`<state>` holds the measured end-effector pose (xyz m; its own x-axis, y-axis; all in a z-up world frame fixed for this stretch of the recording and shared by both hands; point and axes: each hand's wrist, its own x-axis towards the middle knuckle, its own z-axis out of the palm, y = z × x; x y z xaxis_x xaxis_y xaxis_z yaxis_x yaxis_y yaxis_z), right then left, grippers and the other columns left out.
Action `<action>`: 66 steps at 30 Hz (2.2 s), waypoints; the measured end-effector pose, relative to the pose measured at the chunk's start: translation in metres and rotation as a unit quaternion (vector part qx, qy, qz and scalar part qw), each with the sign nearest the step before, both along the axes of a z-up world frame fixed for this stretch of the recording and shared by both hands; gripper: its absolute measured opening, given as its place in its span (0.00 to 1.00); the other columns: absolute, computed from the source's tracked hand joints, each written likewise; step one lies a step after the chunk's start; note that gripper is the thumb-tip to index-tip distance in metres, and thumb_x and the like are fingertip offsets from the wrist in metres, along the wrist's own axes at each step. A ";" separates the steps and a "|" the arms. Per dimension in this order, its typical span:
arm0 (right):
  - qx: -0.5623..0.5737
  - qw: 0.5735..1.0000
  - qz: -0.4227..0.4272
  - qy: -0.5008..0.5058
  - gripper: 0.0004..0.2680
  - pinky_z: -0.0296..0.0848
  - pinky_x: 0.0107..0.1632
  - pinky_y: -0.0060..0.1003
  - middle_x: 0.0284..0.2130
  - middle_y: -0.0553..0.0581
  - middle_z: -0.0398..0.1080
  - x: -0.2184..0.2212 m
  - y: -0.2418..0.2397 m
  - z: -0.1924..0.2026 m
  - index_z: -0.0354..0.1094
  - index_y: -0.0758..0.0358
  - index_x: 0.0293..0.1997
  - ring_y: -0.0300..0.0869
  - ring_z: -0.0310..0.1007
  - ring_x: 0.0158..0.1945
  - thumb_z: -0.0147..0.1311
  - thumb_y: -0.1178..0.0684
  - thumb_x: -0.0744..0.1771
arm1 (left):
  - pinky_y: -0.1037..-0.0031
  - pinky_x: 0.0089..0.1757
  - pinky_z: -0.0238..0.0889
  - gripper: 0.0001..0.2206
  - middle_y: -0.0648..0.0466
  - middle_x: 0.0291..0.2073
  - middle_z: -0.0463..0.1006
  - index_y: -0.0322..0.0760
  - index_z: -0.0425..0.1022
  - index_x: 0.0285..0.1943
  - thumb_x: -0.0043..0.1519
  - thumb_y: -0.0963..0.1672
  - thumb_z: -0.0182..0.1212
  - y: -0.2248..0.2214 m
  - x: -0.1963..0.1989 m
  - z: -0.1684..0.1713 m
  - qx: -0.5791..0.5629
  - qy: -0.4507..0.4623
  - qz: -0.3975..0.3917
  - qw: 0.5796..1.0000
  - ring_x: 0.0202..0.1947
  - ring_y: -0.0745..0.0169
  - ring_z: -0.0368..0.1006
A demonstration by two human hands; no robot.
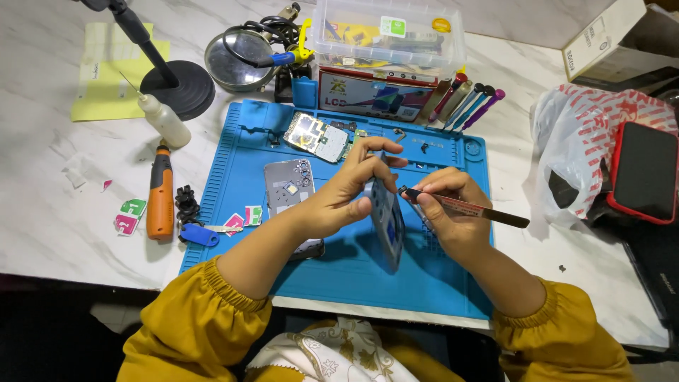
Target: Disassembling a mobile phone to access internal components using a screwdriver and pry tool
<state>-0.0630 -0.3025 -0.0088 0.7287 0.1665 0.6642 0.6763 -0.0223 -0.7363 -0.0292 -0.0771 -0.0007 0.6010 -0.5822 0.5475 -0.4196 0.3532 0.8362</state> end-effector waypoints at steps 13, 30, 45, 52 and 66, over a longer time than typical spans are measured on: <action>-0.007 1.000 -0.002 0.012 0.04 0.78 0.42 0.36 0.37 0.65 0.72 0.002 -0.004 -0.003 0.65 0.71 0.39 0.47 0.78 0.41 0.57 0.63 0.68 | 0.53 0.64 0.56 0.39 0.42 0.66 0.63 0.38 0.70 0.61 0.64 0.68 0.37 -0.003 -0.007 0.010 -0.018 -0.001 0.003 1.000 0.67 0.45 0.62; 0.032 0.999 -0.019 0.011 0.04 0.81 0.40 0.36 0.39 0.66 0.72 -0.003 -0.004 -0.001 0.62 0.69 0.42 0.45 0.78 0.39 0.55 0.63 0.69 | 0.53 0.62 0.62 0.31 0.38 0.68 0.67 0.33 0.55 0.78 0.68 0.53 0.48 -0.014 -0.002 -0.003 -0.130 0.193 -0.065 0.970 0.67 0.45 0.67; -0.037 0.994 -0.103 0.004 0.03 0.78 0.44 0.38 0.39 0.63 0.70 0.002 -0.012 -0.008 0.64 0.71 0.43 0.49 0.78 0.43 0.55 0.64 0.70 | 0.49 0.59 0.66 0.28 0.30 0.64 0.69 0.24 0.64 0.72 0.61 0.45 0.45 -0.017 -0.001 -0.003 -0.162 0.281 -0.062 0.944 0.65 0.37 0.68; -0.074 0.990 -0.113 -0.028 0.03 0.79 0.43 0.42 0.34 0.64 0.73 0.004 -0.011 -0.009 0.67 0.72 0.38 0.56 0.81 0.43 0.59 0.66 0.68 | 0.49 0.57 0.68 0.28 0.30 0.63 0.69 0.24 0.64 0.71 0.62 0.44 0.44 -0.017 0.001 -0.007 -0.159 0.292 -0.046 0.942 0.64 0.37 0.68; -0.189 0.957 -0.187 -0.118 0.04 0.79 0.38 0.43 0.31 0.62 0.76 0.002 0.001 -0.006 0.72 0.68 0.34 0.58 0.81 0.37 0.64 0.67 0.65 | 0.48 0.58 0.67 0.23 0.31 0.62 0.71 0.23 0.64 0.70 0.70 0.46 0.45 -0.022 -0.001 -0.015 -0.172 0.275 0.019 0.946 0.63 0.39 0.70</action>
<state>-0.0610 -0.3017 -0.0145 0.6215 0.1840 0.7615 0.7149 -0.5308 -0.4552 -0.0300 -0.0992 -0.0159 0.8667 -0.3990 0.2994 0.0278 0.6379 0.7696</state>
